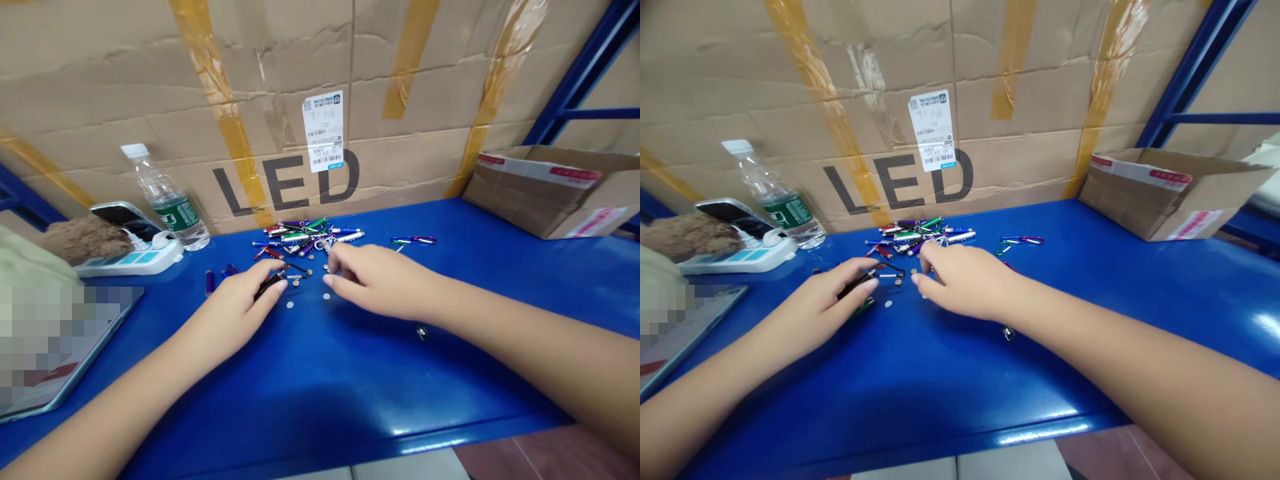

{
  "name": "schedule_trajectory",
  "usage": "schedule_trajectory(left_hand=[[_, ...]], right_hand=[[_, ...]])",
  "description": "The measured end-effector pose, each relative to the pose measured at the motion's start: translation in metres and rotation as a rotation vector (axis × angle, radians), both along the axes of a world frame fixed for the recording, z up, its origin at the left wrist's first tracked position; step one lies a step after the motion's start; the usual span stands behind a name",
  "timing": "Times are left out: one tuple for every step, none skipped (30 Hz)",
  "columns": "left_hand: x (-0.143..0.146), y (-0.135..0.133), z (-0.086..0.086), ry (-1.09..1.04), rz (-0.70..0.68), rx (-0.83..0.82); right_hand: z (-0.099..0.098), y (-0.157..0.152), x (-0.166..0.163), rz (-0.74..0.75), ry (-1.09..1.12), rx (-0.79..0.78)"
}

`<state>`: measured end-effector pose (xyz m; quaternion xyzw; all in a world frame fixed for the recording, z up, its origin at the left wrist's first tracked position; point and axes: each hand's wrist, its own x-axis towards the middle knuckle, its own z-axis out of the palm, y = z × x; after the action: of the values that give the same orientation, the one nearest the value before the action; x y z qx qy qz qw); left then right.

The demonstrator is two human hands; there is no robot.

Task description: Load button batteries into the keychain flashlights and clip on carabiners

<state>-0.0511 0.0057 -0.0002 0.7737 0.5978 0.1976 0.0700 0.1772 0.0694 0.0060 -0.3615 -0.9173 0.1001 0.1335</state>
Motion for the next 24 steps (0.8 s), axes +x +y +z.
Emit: schedule_trajectory(left_hand=[[-0.003, 0.006, 0.001, 0.028, 0.007, 0.013], [-0.005, 0.014, 0.002, 0.063, 0.004, 0.021], [-0.007, 0.022, 0.002, 0.101, 0.001, 0.029], [-0.008, 0.033, 0.002, 0.139, 0.001, 0.034], [-0.009, 0.043, 0.002, 0.174, -0.003, 0.037], [-0.01, 0.054, 0.002, 0.196, -0.022, 0.04], [-0.01, 0.065, 0.001, 0.209, -0.039, 0.044], [-0.011, 0.074, 0.001, 0.229, -0.052, 0.062], [-0.011, 0.081, 0.001, 0.254, -0.049, 0.101], [-0.011, 0.086, 0.003, 0.287, -0.029, 0.152], [-0.012, 0.088, 0.005, 0.324, -0.01, 0.194], [-0.013, 0.086, 0.008, 0.356, 0.006, 0.212], [-0.013, 0.081, 0.011, 0.377, 0.01, 0.193], [-0.014, 0.072, 0.015, 0.383, -0.004, 0.133], [-0.015, 0.061, 0.019, 0.371, -0.018, 0.039], [-0.015, 0.049, 0.022, 0.347, -0.026, -0.052], [-0.016, 0.037, 0.024, 0.334, -0.047, -0.147], [-0.016, 0.026, 0.024, 0.326, -0.07, -0.224], [-0.017, 0.016, 0.023, 0.316, -0.078, -0.275], [-0.019, 0.009, 0.02, 0.306, -0.078, -0.299], [-0.02, 0.005, 0.017, 0.294, -0.074, -0.3], [-0.021, 0.002, 0.014, 0.284, -0.078, -0.288], [-0.021, 0.002, 0.011, 0.276, -0.087, -0.268], [-0.021, 0.002, 0.009, 0.264, -0.097, -0.238]], right_hand=[[0.001, 0.006, 0.004, -0.028, 0.015, 0.006], [0.001, 0.011, 0.007, -0.048, 0.023, 0.025], [0.001, 0.016, 0.011, -0.059, 0.025, 0.055], [0.001, 0.021, 0.013, -0.064, 0.022, 0.092], [0.0, 0.025, 0.016, -0.062, 0.016, 0.131], [0.0, 0.028, 0.018, -0.054, 0.007, 0.166], [-0.001, 0.031, 0.02, -0.044, -0.005, 0.191], [-0.001, 0.032, 0.021, -0.031, -0.016, 0.205], [-0.001, 0.033, 0.022, -0.019, -0.025, 0.21], [-0.001, 0.034, 0.023, -0.008, -0.033, 0.209], [-0.001, 0.034, 0.023, 0.001, -0.042, 0.207], [0.0, 0.034, 0.024, 0.008, -0.053, 0.205], [0.0, 0.033, 0.024, 0.011, -0.066, 0.207], [0.001, 0.033, 0.025, 0.014, -0.081, 0.21], [0.002, 0.033, 0.026, 0.015, -0.097, 0.214], [0.003, 0.034, 0.027, 0.019, -0.113, 0.215], [0.004, 0.034, 0.028, 0.022, -0.13, 0.214], [0.004, 0.034, 0.03, 0.026, -0.148, 0.208], [0.004, 0.034, 0.031, 0.034, -0.167, 0.2], [0.004, 0.034, 0.032, 0.045, -0.184, 0.188], [0.003, 0.033, 0.033, 0.06, -0.198, 0.173], [0.002, 0.033, 0.034, 0.079, -0.209, 0.156], [0.001, 0.032, 0.035, 0.102, -0.216, 0.138], [0.0, 0.031, 0.035, 0.127, -0.22, 0.12]])
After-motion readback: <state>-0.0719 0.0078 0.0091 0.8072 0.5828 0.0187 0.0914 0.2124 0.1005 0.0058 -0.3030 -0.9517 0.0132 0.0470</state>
